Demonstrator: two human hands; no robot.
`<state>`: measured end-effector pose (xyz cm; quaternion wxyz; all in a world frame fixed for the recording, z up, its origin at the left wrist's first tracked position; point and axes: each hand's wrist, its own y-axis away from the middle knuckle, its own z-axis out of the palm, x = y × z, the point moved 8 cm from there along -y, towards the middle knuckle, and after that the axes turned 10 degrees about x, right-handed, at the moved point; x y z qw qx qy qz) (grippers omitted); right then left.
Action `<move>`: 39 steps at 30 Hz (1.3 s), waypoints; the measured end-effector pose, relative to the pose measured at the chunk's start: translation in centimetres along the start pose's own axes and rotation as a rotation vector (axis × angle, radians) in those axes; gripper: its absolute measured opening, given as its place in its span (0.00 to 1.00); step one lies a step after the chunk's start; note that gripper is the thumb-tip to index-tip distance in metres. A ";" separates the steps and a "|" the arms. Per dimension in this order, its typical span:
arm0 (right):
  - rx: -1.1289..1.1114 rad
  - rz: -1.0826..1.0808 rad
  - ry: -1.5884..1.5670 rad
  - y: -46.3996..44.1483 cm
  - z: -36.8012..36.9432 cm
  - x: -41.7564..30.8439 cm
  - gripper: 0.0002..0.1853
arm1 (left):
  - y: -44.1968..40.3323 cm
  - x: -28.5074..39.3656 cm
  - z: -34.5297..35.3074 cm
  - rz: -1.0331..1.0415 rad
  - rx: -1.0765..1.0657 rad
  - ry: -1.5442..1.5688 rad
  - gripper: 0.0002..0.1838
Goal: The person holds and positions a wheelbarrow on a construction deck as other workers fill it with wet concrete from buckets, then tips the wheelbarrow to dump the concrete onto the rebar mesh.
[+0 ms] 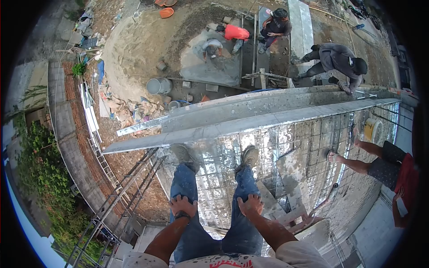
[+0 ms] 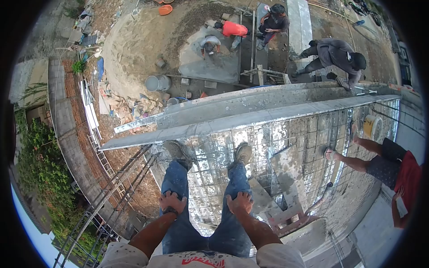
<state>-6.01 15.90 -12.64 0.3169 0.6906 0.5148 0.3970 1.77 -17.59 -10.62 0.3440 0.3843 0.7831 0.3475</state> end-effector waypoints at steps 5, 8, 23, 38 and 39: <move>-0.012 0.003 -0.002 0.1 -0.2 -0.1 0.39 | 0.1 0.1 -0.3 -0.004 -0.010 -0.003 0.35; -0.011 0.006 -0.001 0.1 -0.2 0.0 0.39 | 0.2 0.1 -0.4 -0.004 -0.009 -0.002 0.35; 0.003 -0.008 0.004 0.1 -0.2 -0.2 0.39 | 0.2 0.0 -0.5 -0.002 -0.026 0.005 0.35; 0.011 -0.002 0.011 0.1 0.2 -0.3 0.38 | 0.2 -0.3 -0.6 -0.006 -0.021 0.025 0.34; 0.013 -0.002 0.012 0.1 0.1 -0.3 0.38 | 0.2 -0.3 -0.4 -0.003 -0.014 0.026 0.34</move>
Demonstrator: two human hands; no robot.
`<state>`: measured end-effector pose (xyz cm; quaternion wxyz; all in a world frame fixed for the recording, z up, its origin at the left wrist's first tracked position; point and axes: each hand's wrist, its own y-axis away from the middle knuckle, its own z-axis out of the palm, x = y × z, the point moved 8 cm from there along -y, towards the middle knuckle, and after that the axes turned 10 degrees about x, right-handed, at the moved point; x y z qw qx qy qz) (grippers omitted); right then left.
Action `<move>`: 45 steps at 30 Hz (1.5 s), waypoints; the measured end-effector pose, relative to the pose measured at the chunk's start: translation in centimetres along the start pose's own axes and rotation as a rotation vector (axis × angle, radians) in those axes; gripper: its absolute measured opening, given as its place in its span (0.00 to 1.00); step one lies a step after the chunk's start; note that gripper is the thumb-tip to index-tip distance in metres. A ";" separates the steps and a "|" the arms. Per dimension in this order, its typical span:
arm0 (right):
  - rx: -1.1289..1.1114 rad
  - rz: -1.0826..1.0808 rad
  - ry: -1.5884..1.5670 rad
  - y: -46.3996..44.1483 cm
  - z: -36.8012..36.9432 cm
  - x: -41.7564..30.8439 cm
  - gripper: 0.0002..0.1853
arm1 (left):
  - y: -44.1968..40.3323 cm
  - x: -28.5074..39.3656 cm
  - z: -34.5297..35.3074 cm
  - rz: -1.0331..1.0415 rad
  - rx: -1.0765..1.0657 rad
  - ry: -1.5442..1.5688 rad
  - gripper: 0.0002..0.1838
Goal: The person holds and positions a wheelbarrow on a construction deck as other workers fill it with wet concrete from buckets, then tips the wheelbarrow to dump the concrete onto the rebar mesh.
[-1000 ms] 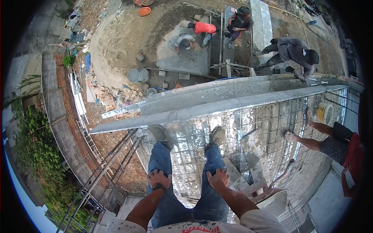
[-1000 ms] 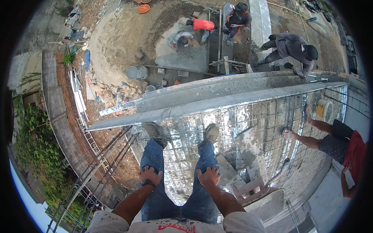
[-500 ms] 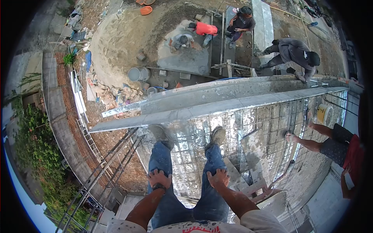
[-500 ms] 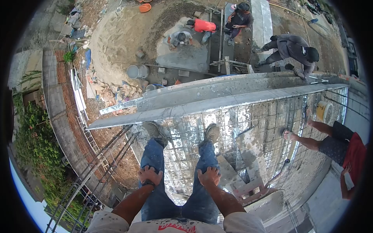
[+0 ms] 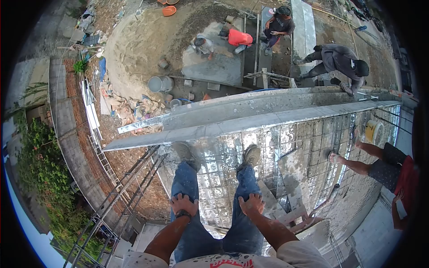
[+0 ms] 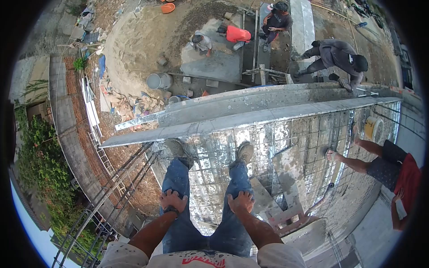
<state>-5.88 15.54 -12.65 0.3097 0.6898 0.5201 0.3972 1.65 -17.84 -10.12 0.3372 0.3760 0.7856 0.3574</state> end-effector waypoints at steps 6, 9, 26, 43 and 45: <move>-0.010 -0.001 0.000 0.1 0.0 -0.1 0.38 | 0.0 0.0 0.1 0.001 0.009 0.005 0.34; -0.011 -0.007 0.002 0.1 -0.1 -0.2 0.38 | 0.0 -0.1 0.1 -0.003 0.007 0.011 0.34; 0.021 -0.023 0.013 0.0 0.1 -0.3 0.37 | 0.1 0.0 -0.2 0.002 -0.022 0.010 0.35; -0.001 -0.023 0.010 0.2 -0.3 -0.7 0.36 | -0.1 -0.3 0.7 -0.013 -0.041 0.025 0.34; -0.012 -0.021 0.014 0.2 -0.4 -0.7 0.37 | -0.1 -0.3 0.9 -0.011 -0.032 0.033 0.34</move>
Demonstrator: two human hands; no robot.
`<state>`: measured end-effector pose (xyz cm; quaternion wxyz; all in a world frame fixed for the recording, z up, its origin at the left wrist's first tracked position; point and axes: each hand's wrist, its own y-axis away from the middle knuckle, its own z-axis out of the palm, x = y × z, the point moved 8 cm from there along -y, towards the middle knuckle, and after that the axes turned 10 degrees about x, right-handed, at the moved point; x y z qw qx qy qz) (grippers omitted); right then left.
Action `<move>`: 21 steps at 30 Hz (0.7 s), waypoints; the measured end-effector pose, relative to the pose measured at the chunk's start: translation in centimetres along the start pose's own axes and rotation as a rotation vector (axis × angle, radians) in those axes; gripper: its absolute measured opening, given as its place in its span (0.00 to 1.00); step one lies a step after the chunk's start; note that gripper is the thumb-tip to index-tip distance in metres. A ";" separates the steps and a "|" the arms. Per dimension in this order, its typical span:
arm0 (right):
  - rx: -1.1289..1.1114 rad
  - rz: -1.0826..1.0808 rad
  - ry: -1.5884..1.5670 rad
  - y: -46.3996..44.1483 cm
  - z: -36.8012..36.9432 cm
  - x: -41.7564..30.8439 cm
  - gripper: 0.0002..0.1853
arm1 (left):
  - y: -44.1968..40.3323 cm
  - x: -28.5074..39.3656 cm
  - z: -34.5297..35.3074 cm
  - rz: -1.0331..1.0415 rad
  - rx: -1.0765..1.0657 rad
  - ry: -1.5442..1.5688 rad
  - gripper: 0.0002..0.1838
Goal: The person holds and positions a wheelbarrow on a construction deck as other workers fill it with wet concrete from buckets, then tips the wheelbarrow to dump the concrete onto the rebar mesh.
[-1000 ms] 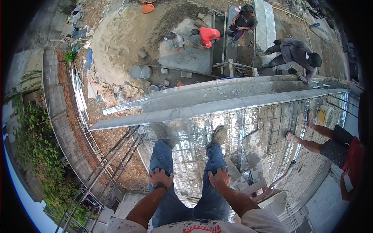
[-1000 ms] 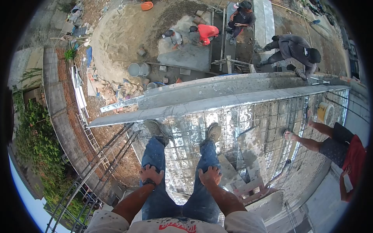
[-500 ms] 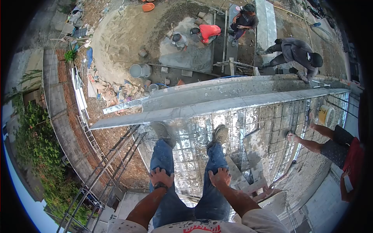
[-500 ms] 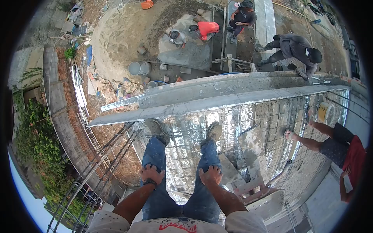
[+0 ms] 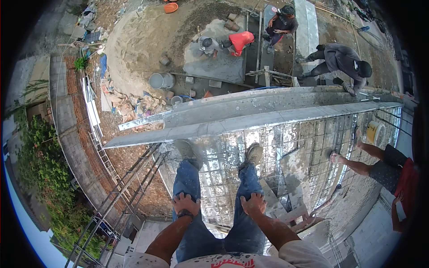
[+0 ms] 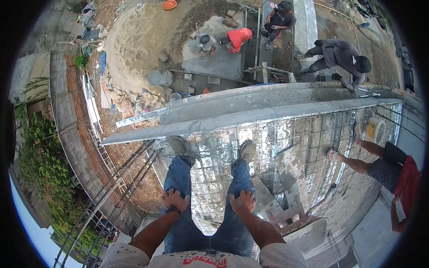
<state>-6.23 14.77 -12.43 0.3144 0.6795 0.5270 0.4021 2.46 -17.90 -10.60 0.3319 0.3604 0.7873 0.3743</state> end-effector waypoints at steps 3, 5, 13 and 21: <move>0.008 -0.004 0.005 -0.1 0.2 0.1 0.37 | 0.0 0.0 0.1 0.002 0.006 0.003 0.34; 0.009 -0.004 0.008 -0.1 0.2 0.1 0.37 | 0.0 -0.1 0.2 0.003 0.006 0.003 0.34; 0.013 -0.008 0.007 -0.1 0.2 0.1 0.36 | 0.1 -0.1 0.4 0.001 0.005 -0.003 0.34; 0.005 -0.001 0.004 -0.1 0.4 0.2 0.36 | 0.4 0.2 -0.4 0.007 0.022 -0.013 0.33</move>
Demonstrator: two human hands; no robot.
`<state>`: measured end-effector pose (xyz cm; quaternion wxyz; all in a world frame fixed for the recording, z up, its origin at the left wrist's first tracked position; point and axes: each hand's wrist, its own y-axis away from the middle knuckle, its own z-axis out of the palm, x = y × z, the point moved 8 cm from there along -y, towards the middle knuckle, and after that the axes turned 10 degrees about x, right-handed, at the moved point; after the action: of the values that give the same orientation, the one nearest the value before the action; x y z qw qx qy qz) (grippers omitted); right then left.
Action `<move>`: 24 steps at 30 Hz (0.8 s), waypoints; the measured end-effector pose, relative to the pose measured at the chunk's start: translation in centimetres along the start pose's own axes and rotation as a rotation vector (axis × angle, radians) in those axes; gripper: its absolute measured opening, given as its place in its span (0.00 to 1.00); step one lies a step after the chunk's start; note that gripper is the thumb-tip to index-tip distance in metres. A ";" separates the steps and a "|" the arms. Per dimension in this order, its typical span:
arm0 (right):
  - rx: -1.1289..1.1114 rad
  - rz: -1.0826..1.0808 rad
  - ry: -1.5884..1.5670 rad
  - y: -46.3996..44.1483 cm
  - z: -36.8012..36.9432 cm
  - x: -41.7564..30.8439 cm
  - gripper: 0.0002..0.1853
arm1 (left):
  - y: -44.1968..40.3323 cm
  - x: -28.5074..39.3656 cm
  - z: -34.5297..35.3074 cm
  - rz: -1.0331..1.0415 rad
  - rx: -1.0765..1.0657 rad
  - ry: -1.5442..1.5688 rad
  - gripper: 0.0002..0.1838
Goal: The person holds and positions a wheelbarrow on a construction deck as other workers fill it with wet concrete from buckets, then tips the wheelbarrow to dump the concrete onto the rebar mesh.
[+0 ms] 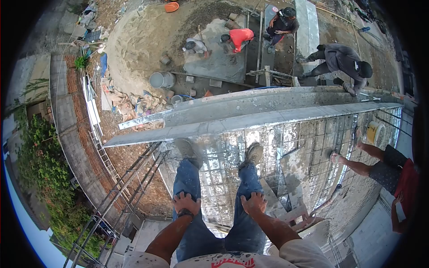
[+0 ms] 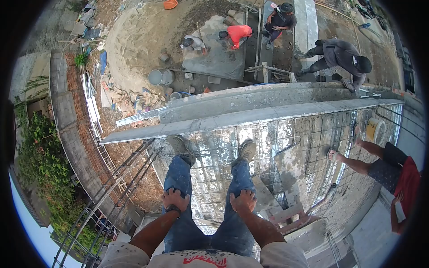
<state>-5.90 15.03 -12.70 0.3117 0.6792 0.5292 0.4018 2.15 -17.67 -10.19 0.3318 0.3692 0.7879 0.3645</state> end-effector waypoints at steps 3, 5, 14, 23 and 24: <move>-0.008 0.006 -0.001 0.0 -0.1 0.0 0.36 | 0.0 0.1 0.0 0.005 -0.002 -0.004 0.33; -0.005 0.009 0.008 0.0 -0.1 0.0 0.37 | 0.0 0.0 0.0 0.005 -0.008 -0.006 0.33; -0.015 0.004 0.008 0.0 -0.4 -0.2 0.37 | -0.3 -0.2 0.4 0.002 -0.014 0.001 0.34; 0.012 -0.002 -0.011 -0.2 -0.2 0.0 0.36 | -0.3 0.0 0.3 -0.003 -0.015 0.011 0.34; 0.015 -0.004 -0.012 -0.1 -0.1 -0.1 0.36 | -0.3 -0.1 0.2 -0.005 -0.015 0.011 0.34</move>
<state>-6.10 14.99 -12.78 0.3106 0.6829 0.5315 0.3932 2.29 -17.78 -10.51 0.3310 0.3627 0.7879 0.3715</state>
